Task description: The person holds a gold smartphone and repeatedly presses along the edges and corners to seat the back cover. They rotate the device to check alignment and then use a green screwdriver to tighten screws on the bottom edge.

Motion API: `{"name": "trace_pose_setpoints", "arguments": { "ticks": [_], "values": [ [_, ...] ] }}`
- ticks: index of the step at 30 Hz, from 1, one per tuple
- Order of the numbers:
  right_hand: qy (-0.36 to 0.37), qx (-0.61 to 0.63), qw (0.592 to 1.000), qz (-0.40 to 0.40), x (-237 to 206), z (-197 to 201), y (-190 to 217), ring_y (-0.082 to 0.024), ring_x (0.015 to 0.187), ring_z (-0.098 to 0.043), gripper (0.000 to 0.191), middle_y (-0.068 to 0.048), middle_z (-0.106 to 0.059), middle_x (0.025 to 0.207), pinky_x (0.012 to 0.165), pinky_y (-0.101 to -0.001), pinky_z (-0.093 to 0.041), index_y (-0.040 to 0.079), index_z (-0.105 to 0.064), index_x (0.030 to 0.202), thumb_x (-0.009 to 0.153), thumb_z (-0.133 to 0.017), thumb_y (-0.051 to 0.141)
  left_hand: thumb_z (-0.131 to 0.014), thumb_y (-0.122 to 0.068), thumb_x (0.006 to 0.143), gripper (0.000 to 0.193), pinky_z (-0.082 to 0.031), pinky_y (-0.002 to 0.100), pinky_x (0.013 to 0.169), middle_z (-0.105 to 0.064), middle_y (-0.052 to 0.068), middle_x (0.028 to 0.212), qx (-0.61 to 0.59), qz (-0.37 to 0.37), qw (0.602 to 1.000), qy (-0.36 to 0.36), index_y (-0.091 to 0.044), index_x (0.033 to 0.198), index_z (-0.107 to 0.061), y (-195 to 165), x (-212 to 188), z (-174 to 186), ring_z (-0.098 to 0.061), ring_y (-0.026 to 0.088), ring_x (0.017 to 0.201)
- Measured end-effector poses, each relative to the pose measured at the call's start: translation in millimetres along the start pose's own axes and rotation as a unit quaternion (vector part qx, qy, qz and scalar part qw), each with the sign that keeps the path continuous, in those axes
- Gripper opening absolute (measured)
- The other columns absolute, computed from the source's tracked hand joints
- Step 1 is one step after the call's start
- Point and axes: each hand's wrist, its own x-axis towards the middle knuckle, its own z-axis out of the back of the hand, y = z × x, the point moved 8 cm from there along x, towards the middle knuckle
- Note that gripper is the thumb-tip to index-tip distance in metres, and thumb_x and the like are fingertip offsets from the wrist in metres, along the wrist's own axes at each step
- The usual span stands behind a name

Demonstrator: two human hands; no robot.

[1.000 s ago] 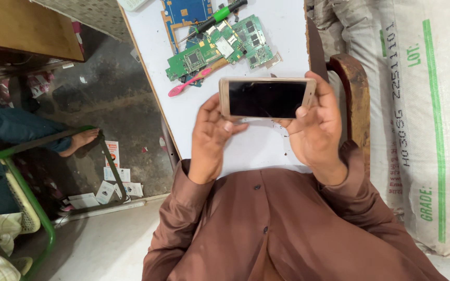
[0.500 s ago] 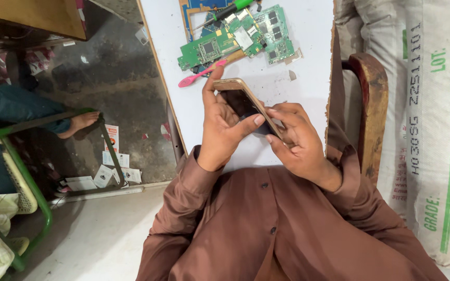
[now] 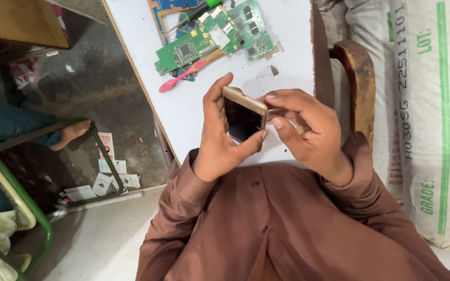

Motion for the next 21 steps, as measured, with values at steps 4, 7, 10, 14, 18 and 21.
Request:
{"name": "trace_pose_setpoints", "arguments": {
  "ticks": [4,7,10,14,18,21],
  "values": [
    [0.011,0.006,1.000,0.014,3,3,12,-0.020,0.113,-0.071,0.026,-0.020,-0.070,0.129,0.097,-0.0269,-0.059,-0.006,-0.061,0.134,0.109,-0.062,0.001,-0.088,-0.005,0.082,0.104,-0.050,0.033,0.110,-0.048,0.012,0.134,0.109,-0.045,0.993,-0.009,-0.003,0.162,-0.021,-15,0,-5,-0.057,0.021,0.122],
    [-0.001,-0.056,0.998,0.016,4,7,14,-0.015,0.106,-0.072,0.023,-0.017,-0.073,0.124,0.084,-0.0218,-0.058,-0.005,-0.065,0.127,0.104,-0.066,-0.002,-0.088,-0.004,0.083,0.102,-0.050,0.035,0.106,-0.048,0.014,0.131,0.165,-0.070,0.984,-0.015,-0.002,0.161,-0.022,-24,1,-5,-0.057,0.024,0.113],
    [-0.018,-0.101,0.995,-0.020,1,11,10,-0.009,0.088,-0.067,0.025,-0.013,-0.076,0.116,0.075,-0.0210,-0.051,-0.004,-0.070,0.123,0.098,-0.069,-0.005,-0.088,-0.004,0.085,0.101,-0.052,0.034,0.096,-0.050,0.014,0.122,0.204,-0.098,0.974,-0.021,-0.003,0.161,-0.022,-30,1,-7,-0.059,0.025,0.108],
    [-0.014,-0.101,0.994,-0.030,-1,14,10,-0.008,0.090,-0.067,0.028,-0.011,-0.076,0.116,0.077,-0.0207,-0.052,-0.002,-0.070,0.124,0.096,-0.067,-0.007,-0.087,-0.003,0.085,0.101,-0.054,0.036,0.093,-0.051,0.016,0.126,0.227,-0.112,0.967,-0.017,-0.003,0.161,-0.021,-31,0,-12,-0.060,0.027,0.106],
    [-0.002,-0.110,0.993,-0.035,0,16,10,-0.007,0.085,-0.064,0.031,-0.010,-0.075,0.114,0.074,-0.0203,-0.050,-0.001,-0.070,0.125,0.095,-0.066,-0.008,-0.090,-0.006,0.084,0.104,-0.055,0.039,0.093,-0.051,0.017,0.126,0.242,-0.113,0.964,-0.018,-0.002,0.160,-0.020,-28,0,-16,-0.061,0.029,0.108],
    [0.004,-0.110,0.993,-0.041,1,16,10,-0.006,0.081,-0.061,0.032,-0.009,-0.074,0.112,0.070,-0.0200,-0.048,0.001,-0.070,0.125,0.094,-0.065,-0.009,-0.090,-0.007,0.084,0.103,-0.055,0.038,0.091,-0.052,0.017,0.124,0.257,-0.114,0.959,-0.025,-0.001,0.160,-0.021,-27,-1,-17,-0.061,0.029,0.108]
  ]
}}
